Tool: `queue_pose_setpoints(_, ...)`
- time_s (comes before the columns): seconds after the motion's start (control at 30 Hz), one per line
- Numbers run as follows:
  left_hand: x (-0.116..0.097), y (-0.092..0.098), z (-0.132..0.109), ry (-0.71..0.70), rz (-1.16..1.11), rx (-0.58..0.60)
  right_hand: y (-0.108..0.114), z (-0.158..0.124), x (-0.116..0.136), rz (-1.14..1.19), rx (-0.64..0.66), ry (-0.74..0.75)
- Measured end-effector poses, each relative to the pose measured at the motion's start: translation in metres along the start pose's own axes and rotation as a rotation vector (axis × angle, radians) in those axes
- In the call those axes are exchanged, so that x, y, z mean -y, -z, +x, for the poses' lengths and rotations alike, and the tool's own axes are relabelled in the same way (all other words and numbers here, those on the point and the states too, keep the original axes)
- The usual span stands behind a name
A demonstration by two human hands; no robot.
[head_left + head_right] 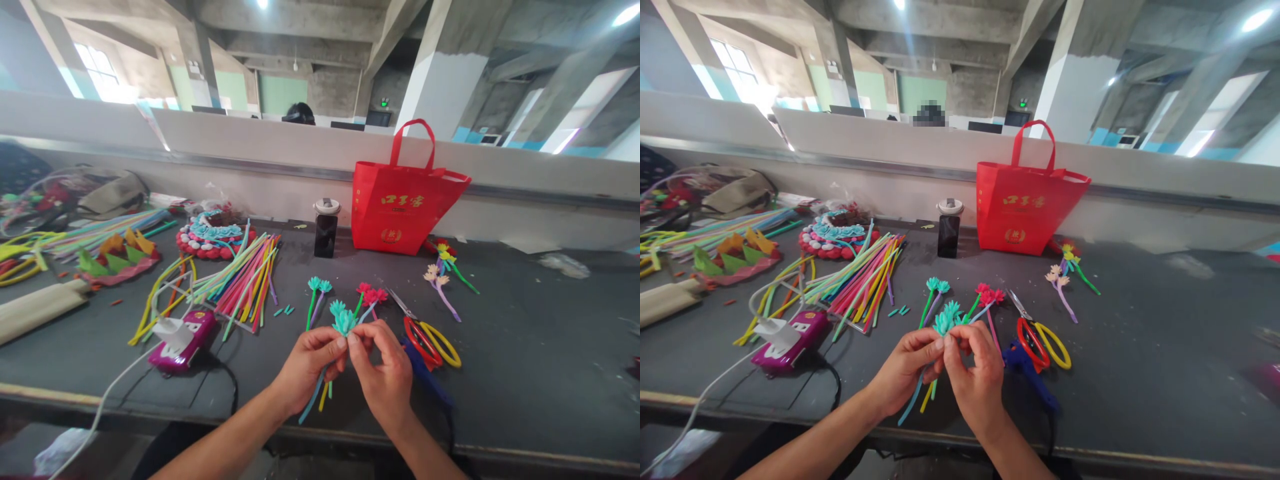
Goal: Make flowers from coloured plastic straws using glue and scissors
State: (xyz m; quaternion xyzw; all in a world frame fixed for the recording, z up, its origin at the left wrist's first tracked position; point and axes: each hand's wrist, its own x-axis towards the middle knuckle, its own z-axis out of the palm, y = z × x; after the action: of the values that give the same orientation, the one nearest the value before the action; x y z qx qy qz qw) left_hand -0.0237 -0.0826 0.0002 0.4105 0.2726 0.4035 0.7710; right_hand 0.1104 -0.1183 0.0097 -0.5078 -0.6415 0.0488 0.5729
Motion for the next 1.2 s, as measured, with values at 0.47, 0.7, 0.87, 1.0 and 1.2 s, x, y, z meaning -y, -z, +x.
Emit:
queue_pose_setpoints(0.47, 0.002, 0.0, 0.001, -0.044, 0.083, -0.027, 0.0, 0.0, 0.003, 0.053, 0.002, -0.064)
queue_pose_setpoints(0.7, -0.009, 0.002, 0.002, 0.062, -0.182, 0.085, 0.004, -0.003, 0.001, 0.135, -0.035, -0.042)
queue_pose_setpoints(0.87, -0.01, 0.006, 0.001, 0.067, -0.228, 0.134, 0.004, -0.004, -0.003, 0.126, -0.042, -0.1)
queue_pose_setpoints(1.0, -0.01, 0.007, 0.001, 0.055, -0.225, 0.122, 0.004, -0.005, -0.004, 0.129, -0.045, -0.113)
queue_pose_setpoints(1.2, -0.009, 0.009, 0.001, 0.028, -0.252, 0.174, 0.005, -0.004, -0.005, 0.125, -0.045, -0.113)
